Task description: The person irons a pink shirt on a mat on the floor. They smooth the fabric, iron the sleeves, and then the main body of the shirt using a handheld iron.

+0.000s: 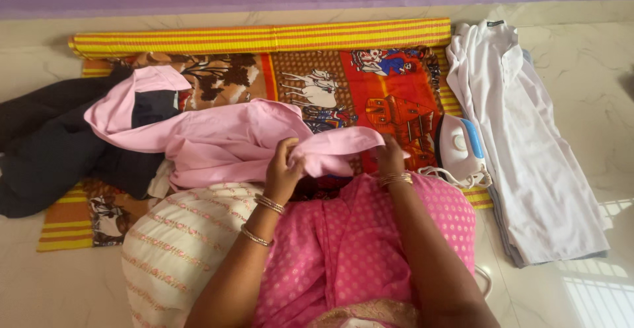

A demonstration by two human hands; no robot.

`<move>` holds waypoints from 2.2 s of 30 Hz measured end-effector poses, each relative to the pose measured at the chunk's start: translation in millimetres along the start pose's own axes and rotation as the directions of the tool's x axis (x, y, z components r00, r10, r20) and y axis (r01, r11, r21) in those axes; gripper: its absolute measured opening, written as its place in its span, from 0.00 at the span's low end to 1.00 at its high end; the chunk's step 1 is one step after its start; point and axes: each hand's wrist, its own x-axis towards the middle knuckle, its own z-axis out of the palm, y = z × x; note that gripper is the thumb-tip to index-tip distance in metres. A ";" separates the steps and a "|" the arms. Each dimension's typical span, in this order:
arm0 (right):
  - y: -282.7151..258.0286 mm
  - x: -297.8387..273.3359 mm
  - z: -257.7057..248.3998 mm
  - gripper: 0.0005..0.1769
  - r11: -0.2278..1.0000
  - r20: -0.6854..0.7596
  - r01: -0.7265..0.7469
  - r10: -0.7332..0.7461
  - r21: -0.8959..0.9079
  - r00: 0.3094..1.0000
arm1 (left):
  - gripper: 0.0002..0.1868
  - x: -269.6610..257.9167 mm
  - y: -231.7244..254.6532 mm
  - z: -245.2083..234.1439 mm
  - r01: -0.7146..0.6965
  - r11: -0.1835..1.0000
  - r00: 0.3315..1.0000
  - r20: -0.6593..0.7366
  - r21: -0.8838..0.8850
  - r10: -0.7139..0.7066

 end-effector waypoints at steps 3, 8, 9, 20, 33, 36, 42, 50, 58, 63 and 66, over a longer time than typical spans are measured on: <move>-35.4 -62.0 66.5 0.21 0.824 0.161 -0.267 0.215 0.499 0.963 | 0.32 -17.5 20.9 -3.4 -0.217 0.966 0.969 0.151 0.141 0.195; -80.3 -165.6 104.9 0.25 0.640 0.549 0.765 -0.665 0.070 0.506 | 0.29 -4.3 47.6 -21.3 -0.173 0.912 0.971 0.219 0.372 0.094; -80.8 -168.5 96.9 0.27 0.537 0.571 0.839 -0.718 0.090 0.398 | 0.29 1.0 51.2 -28.9 -0.142 0.910 0.977 0.204 0.390 0.065; 85.7 -24.6 91.1 0.22 0.992 0.176 -0.111 0.100 0.055 0.979 | 0.25 39.1 96.1 -132.4 0.024 0.966 1.000 -0.024 0.258 -0.019; 20.7 -41.0 190.4 0.26 0.865 0.627 -0.454 0.477 -0.211 0.616 | 0.22 54.3 111.3 -254.7 0.158 0.899 0.985 -0.134 0.407 -0.112; -60.9 23.6 152.5 0.24 0.743 0.367 -0.482 0.333 0.464 0.868 | 0.22 55.0 105.8 -270.5 0.322 0.779 0.940 -0.084 0.538 -0.331; -258.4 99.3 -24.5 0.30 0.335 -0.315 0.387 -0.250 0.859 0.916 | 0.23 83.9 148.7 -304.8 0.477 0.875 0.879 -0.055 0.087 -0.474; -260.2 -118.5 -88.7 0.20 0.487 -0.501 0.868 -0.778 -0.098 0.380 | 0.21 110.9 189.7 -307.4 -0.197 0.642 0.979 -0.185 -0.741 0.087; -119.0 -176.2 46.0 0.11 0.636 0.307 0.691 -0.619 -0.344 0.723 | 0.37 89.5 114.6 -235.0 0.037 0.936 0.985 -0.148 -0.351 -0.094; -83.5 -171.4 89.5 0.09 0.709 0.373 0.615 -0.497 -0.346 0.783 | 0.52 24.6 66.6 -142.1 0.159 0.984 0.886 0.428 0.080 -0.178; -86.2 -171.0 103.9 0.12 0.794 0.385 0.555 -0.445 -0.248 0.809 | 0.61 -21.1 57.8 -92.7 0.098 0.950 0.774 0.577 0.297 -0.260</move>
